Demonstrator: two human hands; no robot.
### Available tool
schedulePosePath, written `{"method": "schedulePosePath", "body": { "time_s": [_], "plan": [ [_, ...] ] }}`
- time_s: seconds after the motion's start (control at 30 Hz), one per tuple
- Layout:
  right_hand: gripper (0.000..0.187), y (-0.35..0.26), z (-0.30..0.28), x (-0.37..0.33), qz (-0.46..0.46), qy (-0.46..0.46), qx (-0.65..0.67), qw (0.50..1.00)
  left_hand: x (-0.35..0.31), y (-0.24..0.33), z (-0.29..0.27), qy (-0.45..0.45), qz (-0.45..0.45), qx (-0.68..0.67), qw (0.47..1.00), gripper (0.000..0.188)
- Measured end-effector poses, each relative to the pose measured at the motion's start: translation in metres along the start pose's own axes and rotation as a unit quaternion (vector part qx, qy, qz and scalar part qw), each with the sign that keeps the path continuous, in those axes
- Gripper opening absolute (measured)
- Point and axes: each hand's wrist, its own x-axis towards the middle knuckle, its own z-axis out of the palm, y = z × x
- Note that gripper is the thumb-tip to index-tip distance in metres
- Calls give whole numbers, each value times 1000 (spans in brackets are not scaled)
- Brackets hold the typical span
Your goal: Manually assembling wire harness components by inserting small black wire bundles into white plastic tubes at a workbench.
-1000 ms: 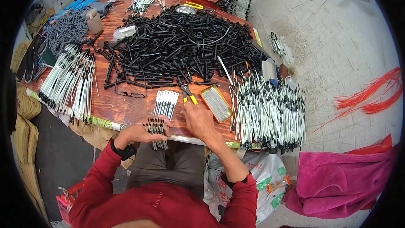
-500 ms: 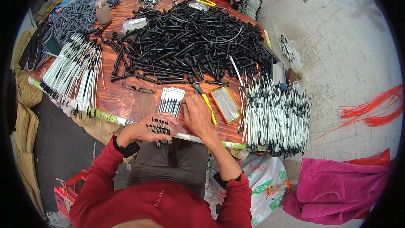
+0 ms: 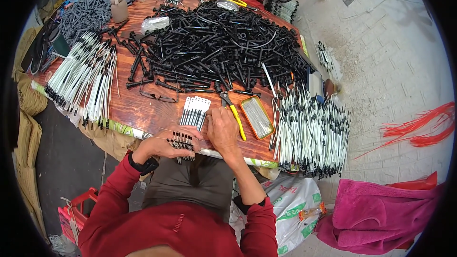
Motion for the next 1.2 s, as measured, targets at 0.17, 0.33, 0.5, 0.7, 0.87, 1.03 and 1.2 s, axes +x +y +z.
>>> {"method": "schedulePosePath", "body": {
  "time_s": [0.17,0.33,0.5,0.7,0.87,1.03,1.2],
  "plan": [
    [6,1,0,1,2,5,9,1000,0,-3,2,18,28,12,999,17],
    [6,2,5,0,4,4,8,1000,-2,-10,3,25,56,11,998,16],
    [6,2,6,0,-6,28,32,999,0,-8,3,19,68,3,998,15],
    [6,4,14,5,-14,25,60,998,0,-4,0,8,52,0,999,14],
    [6,4,15,9,-25,20,76,997,1,5,0,14,27,-10,999,15],
    [6,5,10,8,-26,14,84,996,0,4,-1,15,30,-4,999,15],
    [11,1,13,7,-6,27,125,992,0,2,0,9,23,-19,1000,14]
  ]
}}
